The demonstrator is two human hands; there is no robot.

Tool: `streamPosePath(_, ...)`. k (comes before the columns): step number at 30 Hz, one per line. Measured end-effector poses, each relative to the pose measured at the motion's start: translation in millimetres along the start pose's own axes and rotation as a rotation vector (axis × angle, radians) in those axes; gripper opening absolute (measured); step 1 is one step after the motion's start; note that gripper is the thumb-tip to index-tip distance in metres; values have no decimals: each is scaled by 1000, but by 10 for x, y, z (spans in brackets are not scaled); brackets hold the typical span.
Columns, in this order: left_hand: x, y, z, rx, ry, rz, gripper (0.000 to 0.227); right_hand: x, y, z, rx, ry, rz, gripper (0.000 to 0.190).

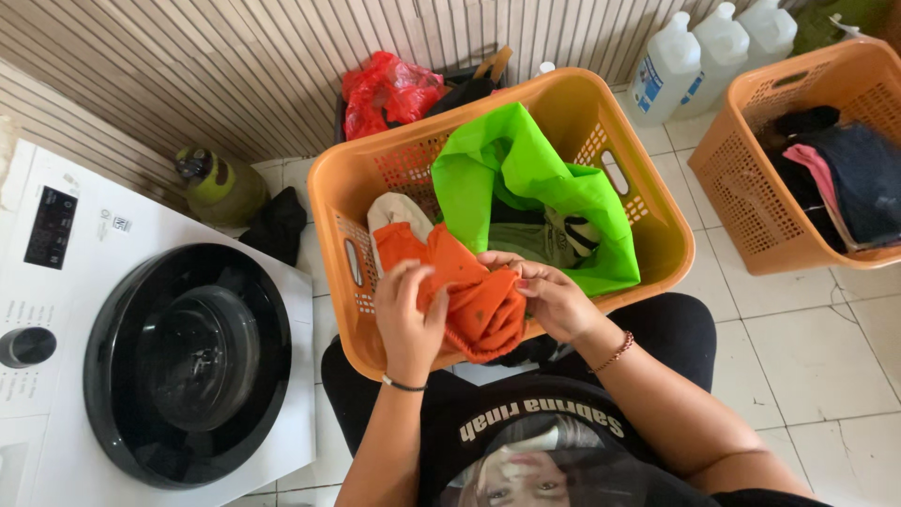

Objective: The person sorts various items of clothing from a laundry basket by picking them up, shaking them out, and placing them into different piles or containers.

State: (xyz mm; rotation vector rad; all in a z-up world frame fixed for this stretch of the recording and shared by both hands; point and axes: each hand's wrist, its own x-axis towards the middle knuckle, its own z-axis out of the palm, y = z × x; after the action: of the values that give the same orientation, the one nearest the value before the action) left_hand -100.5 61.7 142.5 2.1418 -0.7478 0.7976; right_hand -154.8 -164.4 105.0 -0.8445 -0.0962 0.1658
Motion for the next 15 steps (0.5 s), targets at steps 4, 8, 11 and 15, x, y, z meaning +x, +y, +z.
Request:
streamPosePath(4,24,307,-41,-272,-146,-19,31,-14,37,-33,-39,19,-56,15)
streamPosePath(8,-141,307,151,-334,-249,-106,17,-26,162,-159,-27,-23,-66,20)
streamPosePath(11,-325,126,286,-453,-372,-418,15,-52,197,-273,31,70,15,30)
streamPosePath(15,-484,-163,406,-806,-369,-753,28,20,176,-307,-181,226,16,38)
